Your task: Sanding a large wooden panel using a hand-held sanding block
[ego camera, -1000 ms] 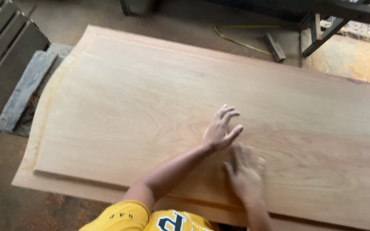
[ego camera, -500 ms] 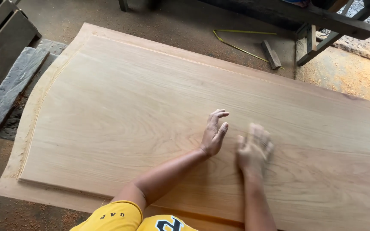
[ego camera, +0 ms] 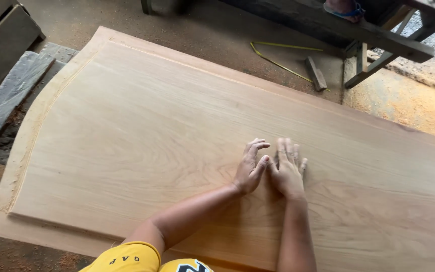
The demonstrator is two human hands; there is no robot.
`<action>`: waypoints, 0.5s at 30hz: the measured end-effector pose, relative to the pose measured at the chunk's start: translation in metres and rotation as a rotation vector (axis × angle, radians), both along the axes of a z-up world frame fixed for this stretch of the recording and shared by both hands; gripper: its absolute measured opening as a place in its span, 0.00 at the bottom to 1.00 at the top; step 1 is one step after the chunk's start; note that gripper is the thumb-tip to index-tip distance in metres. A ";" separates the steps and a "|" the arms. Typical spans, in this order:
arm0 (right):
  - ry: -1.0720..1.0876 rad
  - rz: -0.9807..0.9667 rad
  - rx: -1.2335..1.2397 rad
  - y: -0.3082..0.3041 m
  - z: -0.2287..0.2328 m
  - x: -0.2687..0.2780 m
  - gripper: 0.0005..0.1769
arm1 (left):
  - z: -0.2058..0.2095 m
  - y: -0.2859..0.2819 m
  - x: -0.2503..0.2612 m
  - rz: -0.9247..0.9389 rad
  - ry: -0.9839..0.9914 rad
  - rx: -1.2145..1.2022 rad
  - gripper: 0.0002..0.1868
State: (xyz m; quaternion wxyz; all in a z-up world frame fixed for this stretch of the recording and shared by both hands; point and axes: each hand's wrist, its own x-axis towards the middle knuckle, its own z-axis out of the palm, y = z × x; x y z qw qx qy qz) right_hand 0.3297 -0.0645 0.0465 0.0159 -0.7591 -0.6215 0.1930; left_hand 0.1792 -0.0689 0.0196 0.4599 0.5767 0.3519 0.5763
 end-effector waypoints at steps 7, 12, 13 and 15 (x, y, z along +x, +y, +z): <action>-0.174 -0.370 0.350 0.000 -0.072 0.169 0.39 | 0.002 0.001 0.000 -0.029 -0.008 -0.031 0.22; -0.472 -0.085 0.657 0.024 -0.182 0.160 0.37 | 0.003 0.000 0.001 -0.024 -0.020 -0.008 0.23; -0.474 -0.088 0.660 0.028 -0.146 0.116 0.37 | 0.002 0.000 0.002 -0.027 -0.021 -0.005 0.23; -0.403 0.349 0.261 0.019 -0.068 0.015 0.37 | 0.000 0.001 0.002 -0.019 0.004 0.007 0.23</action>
